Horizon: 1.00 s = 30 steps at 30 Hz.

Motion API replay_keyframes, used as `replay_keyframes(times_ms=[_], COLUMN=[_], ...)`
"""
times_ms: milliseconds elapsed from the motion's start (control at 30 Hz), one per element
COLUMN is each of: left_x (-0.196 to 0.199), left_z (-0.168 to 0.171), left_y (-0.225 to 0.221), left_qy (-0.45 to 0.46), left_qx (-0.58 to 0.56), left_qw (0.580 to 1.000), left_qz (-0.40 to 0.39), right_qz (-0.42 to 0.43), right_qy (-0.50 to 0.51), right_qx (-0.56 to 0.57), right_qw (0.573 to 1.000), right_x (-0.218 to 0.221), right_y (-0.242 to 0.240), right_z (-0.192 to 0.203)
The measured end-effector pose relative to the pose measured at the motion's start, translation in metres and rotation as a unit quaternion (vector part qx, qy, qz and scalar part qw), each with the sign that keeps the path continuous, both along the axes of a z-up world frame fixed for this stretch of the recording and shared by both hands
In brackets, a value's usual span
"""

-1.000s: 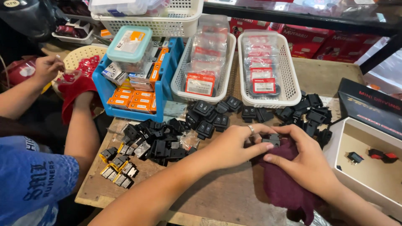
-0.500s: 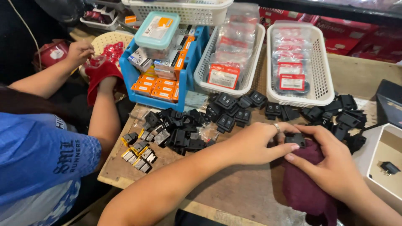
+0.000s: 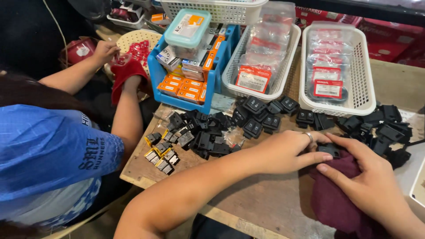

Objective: Cleaning and inspecting electrical switches or buttons for motorcycles using a cloth.

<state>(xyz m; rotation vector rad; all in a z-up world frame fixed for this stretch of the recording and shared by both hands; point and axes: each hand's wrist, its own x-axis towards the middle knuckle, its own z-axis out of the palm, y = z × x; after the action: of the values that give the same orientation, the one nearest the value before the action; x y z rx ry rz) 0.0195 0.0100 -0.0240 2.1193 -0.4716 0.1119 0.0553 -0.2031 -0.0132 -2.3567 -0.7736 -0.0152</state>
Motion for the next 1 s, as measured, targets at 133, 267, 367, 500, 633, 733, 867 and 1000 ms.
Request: replay_keyframes(times_ms=[133,267,367,500,633,733,867,1000], left_x=[0.001,0.002,0.003,0.01,0.02,0.021,0.032,0.004], left_z=[-0.009,-0.013,-0.013,-0.022,-0.033,-0.041,-0.065,-0.016], left_y=[-0.003,-0.004,-0.005,0.002,0.002,-0.002,0.005,-0.006], left_qy=[0.025,0.01,-0.004,0.007,0.085,0.121,0.143,0.069], left_qx=[-0.105,-0.112,-0.089,-0.141,-0.239,-0.241,-0.247,-0.123], left_qw=[0.994,0.994,0.996,0.989,0.965,0.963,0.958,0.988], left_qz=[-0.013,-0.003,0.003,-0.051,-0.064,-0.022,-0.003,0.058], right_qz=[-0.007,-0.011,0.023,0.027,0.02,-0.011,-0.032,-0.051], right_qy=[0.008,0.026,-0.016,-0.04,-0.03,0.017,0.07,0.049], right_qx=[0.002,0.0,0.011,0.014,0.087,0.128,0.165,0.131], right_qw=[1.0,1.0,1.0,0.999,0.996,0.992,0.983,0.989], right_x=[-0.003,-0.007,-0.005,-0.006,-0.008,-0.008,0.002,0.0], right_y=[0.0,0.003,-0.002,-0.003,-0.003,-0.007,-0.008,-0.012], right_z=[0.003,0.01,0.002,-0.004,0.0,-0.006,-0.015,-0.008])
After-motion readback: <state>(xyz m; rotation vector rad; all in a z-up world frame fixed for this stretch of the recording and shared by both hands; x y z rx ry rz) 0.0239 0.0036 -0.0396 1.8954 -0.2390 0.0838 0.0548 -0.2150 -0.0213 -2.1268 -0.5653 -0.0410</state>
